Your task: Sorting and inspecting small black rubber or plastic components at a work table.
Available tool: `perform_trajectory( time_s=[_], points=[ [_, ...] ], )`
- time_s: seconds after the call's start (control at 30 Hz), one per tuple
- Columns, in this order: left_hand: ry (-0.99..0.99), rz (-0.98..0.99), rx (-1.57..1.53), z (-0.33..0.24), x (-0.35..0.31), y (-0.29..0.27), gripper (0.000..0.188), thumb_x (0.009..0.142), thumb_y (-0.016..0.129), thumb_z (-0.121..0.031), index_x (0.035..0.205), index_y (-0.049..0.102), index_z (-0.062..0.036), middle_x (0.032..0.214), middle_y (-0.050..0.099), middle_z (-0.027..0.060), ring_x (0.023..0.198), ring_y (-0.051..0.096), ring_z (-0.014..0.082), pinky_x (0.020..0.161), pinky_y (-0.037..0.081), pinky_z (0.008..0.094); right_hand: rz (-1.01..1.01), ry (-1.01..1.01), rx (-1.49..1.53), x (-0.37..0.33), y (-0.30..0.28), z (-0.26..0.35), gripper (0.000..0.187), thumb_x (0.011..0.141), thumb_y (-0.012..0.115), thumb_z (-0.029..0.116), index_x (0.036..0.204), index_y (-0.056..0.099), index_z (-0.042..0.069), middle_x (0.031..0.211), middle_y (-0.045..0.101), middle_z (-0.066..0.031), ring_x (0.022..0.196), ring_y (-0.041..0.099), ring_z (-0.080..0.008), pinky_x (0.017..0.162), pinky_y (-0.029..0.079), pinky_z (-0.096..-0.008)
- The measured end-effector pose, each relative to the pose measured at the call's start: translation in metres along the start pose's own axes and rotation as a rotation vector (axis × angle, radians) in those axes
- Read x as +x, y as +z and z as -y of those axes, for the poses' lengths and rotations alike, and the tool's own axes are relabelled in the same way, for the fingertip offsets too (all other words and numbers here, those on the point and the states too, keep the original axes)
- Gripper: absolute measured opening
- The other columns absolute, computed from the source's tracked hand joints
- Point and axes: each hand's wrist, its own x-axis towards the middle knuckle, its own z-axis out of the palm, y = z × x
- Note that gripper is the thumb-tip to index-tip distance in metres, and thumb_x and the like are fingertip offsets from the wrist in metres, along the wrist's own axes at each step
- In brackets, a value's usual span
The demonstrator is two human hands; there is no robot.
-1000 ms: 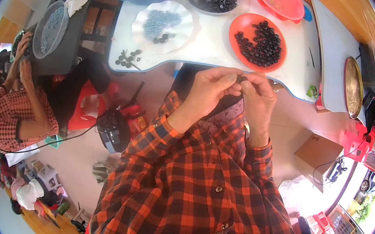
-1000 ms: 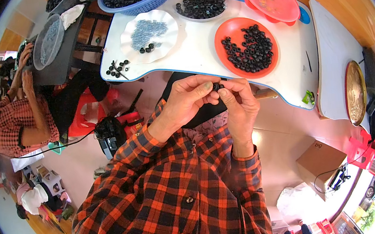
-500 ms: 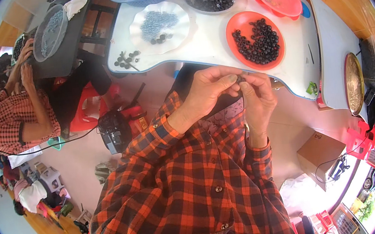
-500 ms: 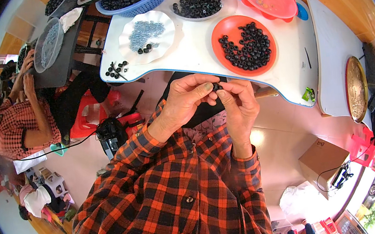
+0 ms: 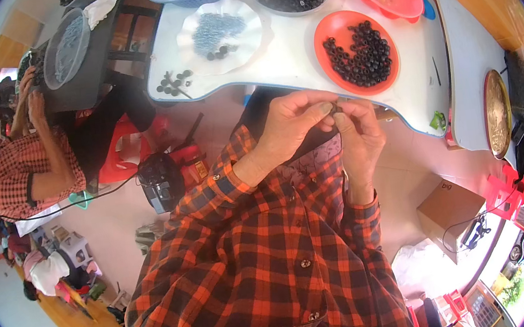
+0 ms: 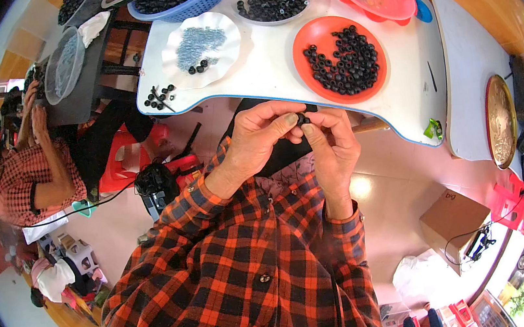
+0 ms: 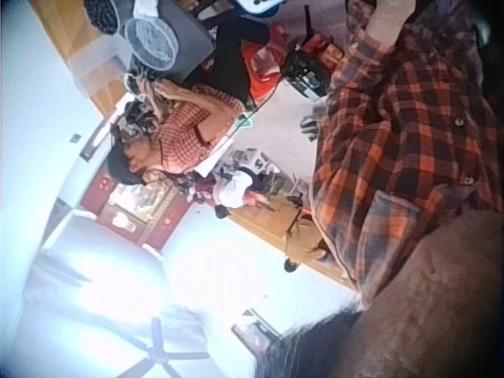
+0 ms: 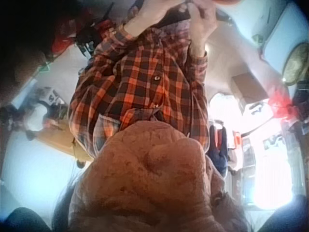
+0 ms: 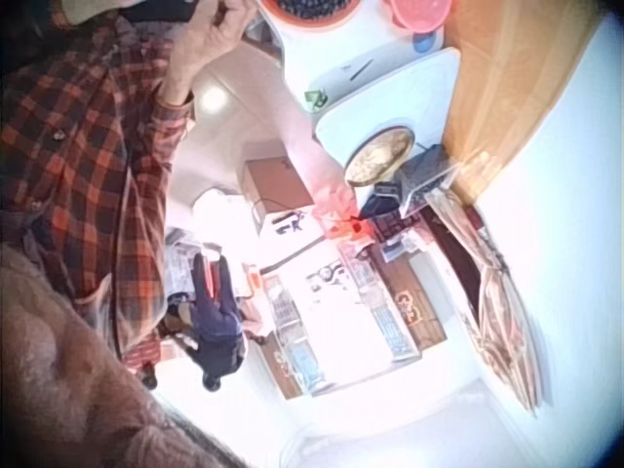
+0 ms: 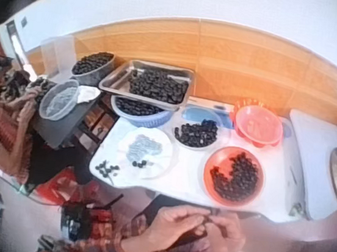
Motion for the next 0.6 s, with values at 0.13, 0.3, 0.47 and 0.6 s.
perform_trajectory(
  time_s=[0.13,0.3,0.47,0.6],
  points=[
    [0.015,0.006,0.013,0.0012,0.0021,0.0005,0.023,0.099,0.056,-0.004,0.117,0.064,0.0053,0.093,0.068,0.0093,0.078,0.066,0.0127,0.073,0.058,0.0256,-0.002,0.011,0.034,-0.0001,-0.0021,-0.0017,0.016,0.088,0.066,-0.007,0.103,0.066,-0.002,0.103,0.056,-0.004,0.089,0.056,-0.0098,0.08,0.047,-0.0226],
    [0.012,-0.018,0.036,0.0015,0.005,0.0032,0.023,0.1,0.054,-0.007,0.118,0.064,0.0051,0.091,0.068,0.0089,0.077,0.066,0.0127,0.072,0.058,0.0255,-0.004,-0.015,-0.034,0.0021,-0.0044,-0.0017,0.018,0.087,0.066,-0.008,0.103,0.067,0.0,0.1,0.056,-0.0032,0.085,0.054,-0.0088,0.076,0.045,-0.0219],
    [-0.021,-0.048,0.141,0.0001,0.0054,0.0066,0.023,0.098,0.059,-0.007,0.117,0.064,0.0053,0.092,0.069,0.0079,0.079,0.066,0.0114,0.072,0.057,0.0244,0.003,-0.066,-0.155,0.0039,-0.0067,0.0003,0.018,0.085,0.067,-0.009,0.1,0.066,0.001,0.098,0.055,-0.0038,0.08,0.053,-0.0088,0.07,0.045,-0.022],
    [0.003,-0.018,0.193,0.0059,0.006,0.0073,0.024,0.095,0.063,-0.006,0.116,0.065,0.0054,0.095,0.069,0.0085,0.081,0.066,0.0111,0.073,0.057,0.024,0.028,-0.124,-0.242,0.0051,-0.0074,0.0028,0.015,0.086,0.069,-0.006,0.098,0.065,0.0,0.095,0.056,-0.0054,0.075,0.054,-0.0103,0.066,0.046,-0.0226]
  ],
)
